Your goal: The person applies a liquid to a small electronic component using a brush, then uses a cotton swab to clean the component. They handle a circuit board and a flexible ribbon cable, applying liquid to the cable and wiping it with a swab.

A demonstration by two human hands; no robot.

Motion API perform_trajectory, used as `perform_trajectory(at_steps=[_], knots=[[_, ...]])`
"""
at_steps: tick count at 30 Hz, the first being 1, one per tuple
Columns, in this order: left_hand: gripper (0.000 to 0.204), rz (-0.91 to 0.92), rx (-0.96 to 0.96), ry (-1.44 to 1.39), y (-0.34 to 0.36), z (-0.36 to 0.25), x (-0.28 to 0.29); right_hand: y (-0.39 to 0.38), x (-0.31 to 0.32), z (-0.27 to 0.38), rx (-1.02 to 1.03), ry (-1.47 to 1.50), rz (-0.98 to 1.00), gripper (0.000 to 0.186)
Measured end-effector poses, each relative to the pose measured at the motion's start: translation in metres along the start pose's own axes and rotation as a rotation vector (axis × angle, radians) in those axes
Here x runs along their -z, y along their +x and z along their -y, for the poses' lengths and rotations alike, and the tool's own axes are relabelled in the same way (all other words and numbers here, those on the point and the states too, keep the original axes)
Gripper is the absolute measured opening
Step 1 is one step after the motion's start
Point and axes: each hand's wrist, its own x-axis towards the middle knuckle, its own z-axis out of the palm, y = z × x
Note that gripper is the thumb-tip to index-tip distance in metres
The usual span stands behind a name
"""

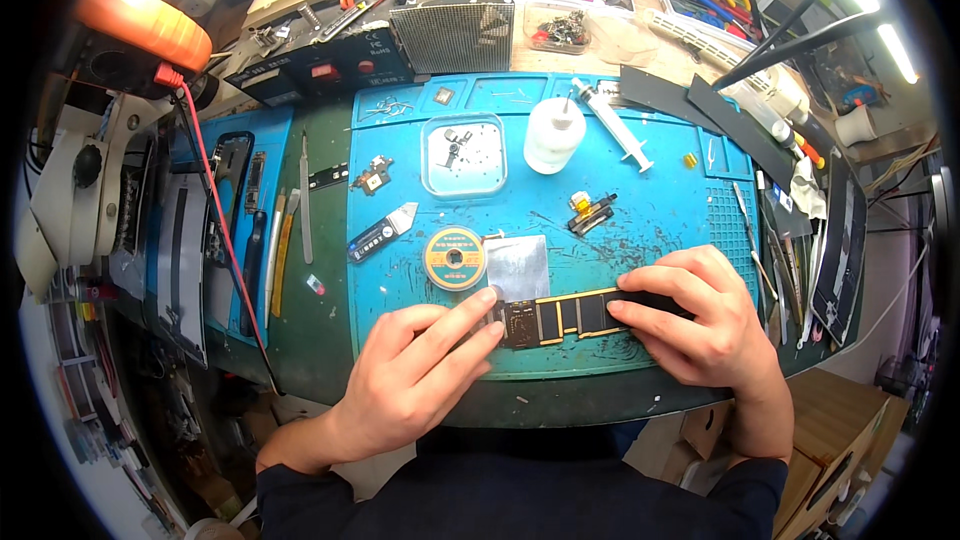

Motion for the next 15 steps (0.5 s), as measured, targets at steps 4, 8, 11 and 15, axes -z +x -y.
perform_trajectory(at_steps=[4,8,11,15], knots=[[0.064,-0.101,0.114,-0.056,0.003,-0.004,-0.008,0.001,0.001,0.001,-0.002,-0.005,0.006,0.043],[0.069,-0.128,0.216,-0.087,0.003,-0.012,-0.012,0.000,0.000,0.000,-0.010,0.000,-0.002,0.044],[0.071,-0.142,0.209,-0.103,0.004,-0.010,-0.013,0.001,0.000,-0.001,-0.010,0.005,0.005,0.045],[0.069,-0.147,0.191,-0.116,0.002,-0.009,-0.012,0.001,0.001,-0.001,-0.006,0.019,0.018,0.051]])
